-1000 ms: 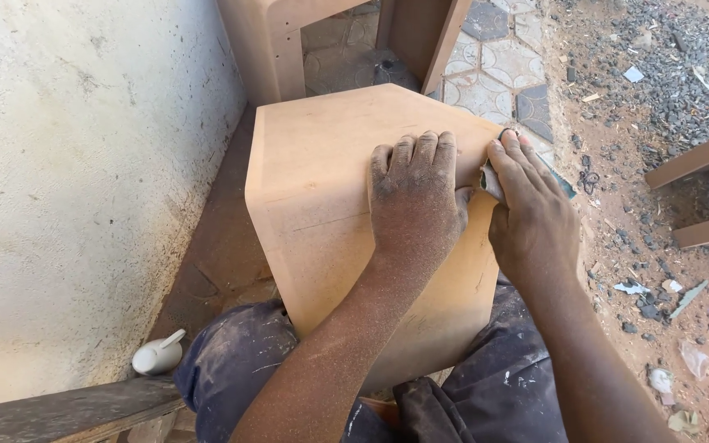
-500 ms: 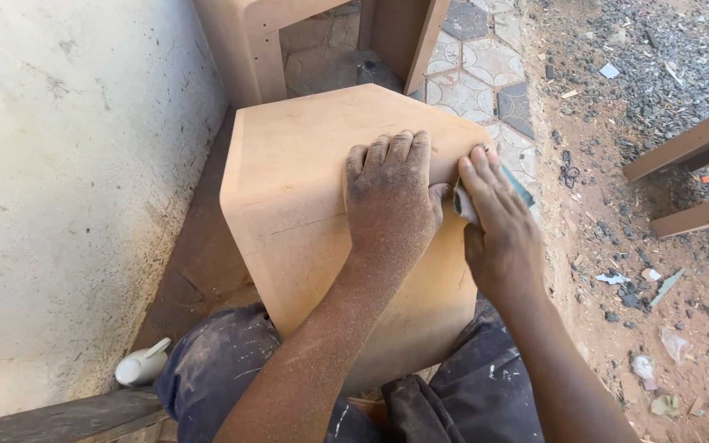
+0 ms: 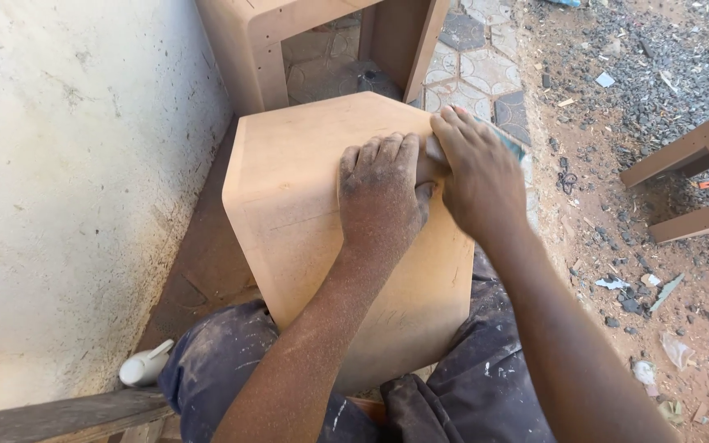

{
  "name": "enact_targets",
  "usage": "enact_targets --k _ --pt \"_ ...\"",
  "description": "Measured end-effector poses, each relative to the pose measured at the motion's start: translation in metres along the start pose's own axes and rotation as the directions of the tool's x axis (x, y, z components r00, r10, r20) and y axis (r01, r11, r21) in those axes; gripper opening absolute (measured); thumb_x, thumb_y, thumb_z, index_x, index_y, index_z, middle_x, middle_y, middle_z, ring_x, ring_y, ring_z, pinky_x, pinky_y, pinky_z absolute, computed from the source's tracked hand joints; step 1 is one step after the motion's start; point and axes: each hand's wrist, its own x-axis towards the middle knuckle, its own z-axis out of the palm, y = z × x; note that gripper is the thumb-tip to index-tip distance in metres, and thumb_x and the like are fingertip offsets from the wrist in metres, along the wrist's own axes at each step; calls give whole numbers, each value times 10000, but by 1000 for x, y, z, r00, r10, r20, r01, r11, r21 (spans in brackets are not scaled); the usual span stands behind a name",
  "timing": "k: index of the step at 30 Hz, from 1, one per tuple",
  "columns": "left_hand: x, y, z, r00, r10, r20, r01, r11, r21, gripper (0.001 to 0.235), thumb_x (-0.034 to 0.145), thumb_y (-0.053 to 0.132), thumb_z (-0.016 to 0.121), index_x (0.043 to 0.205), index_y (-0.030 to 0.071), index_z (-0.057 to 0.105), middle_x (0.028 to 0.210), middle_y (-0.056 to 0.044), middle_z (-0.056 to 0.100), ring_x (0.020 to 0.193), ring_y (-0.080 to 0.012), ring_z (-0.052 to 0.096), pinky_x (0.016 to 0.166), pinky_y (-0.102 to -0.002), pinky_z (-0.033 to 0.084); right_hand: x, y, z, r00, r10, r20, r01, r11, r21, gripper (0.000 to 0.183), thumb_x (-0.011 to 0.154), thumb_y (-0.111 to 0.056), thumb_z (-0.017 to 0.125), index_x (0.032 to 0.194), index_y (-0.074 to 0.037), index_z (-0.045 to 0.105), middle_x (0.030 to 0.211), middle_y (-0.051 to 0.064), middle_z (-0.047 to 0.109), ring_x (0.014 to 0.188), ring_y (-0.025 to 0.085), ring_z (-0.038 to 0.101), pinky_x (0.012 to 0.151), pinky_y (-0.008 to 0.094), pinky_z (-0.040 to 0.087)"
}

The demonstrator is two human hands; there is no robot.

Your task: The person sands the top surface and edges of a wooden stool using a sanding block. They hold the stool with one hand and rub the sanding block back and forth across the wood, focusing on smoothing the corners and flat areas.

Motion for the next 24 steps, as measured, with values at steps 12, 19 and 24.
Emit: enact_targets --k 12,19,24 --pt "1 -2 5 1000 -14 -25 13 999 -38 485 918 334 696 1337 102 622 1270 -119 649 1266 -278 578 1107 -476 343 -85 -34 4 958 259 -122 -183 882 435 664 829 4 690 1472 -76 548 1525 148 523 1411 350 465 1157 467 391" --pt "0 -1 5 999 -4 -48 1 999 -48 491 914 348 708 1323 86 630 1259 -139 655 1247 -297 586 1094 -485 347 -65 -21 -3 895 444 -32 -359 764 536 754 816 -281 842 1497 -182 532 1273 158 596 1089 380 646 887 505 550" --pt "-2 0 0 996 18 -87 -22 999 -42 477 907 327 709 1300 67 637 1217 -145 667 1200 -303 613 1073 -479 368 -56 -10 12 849 518 106 -393 484 782 496 1081 -456 339 1410 -112 477 1095 145 480 1038 313 535 876 495 459"
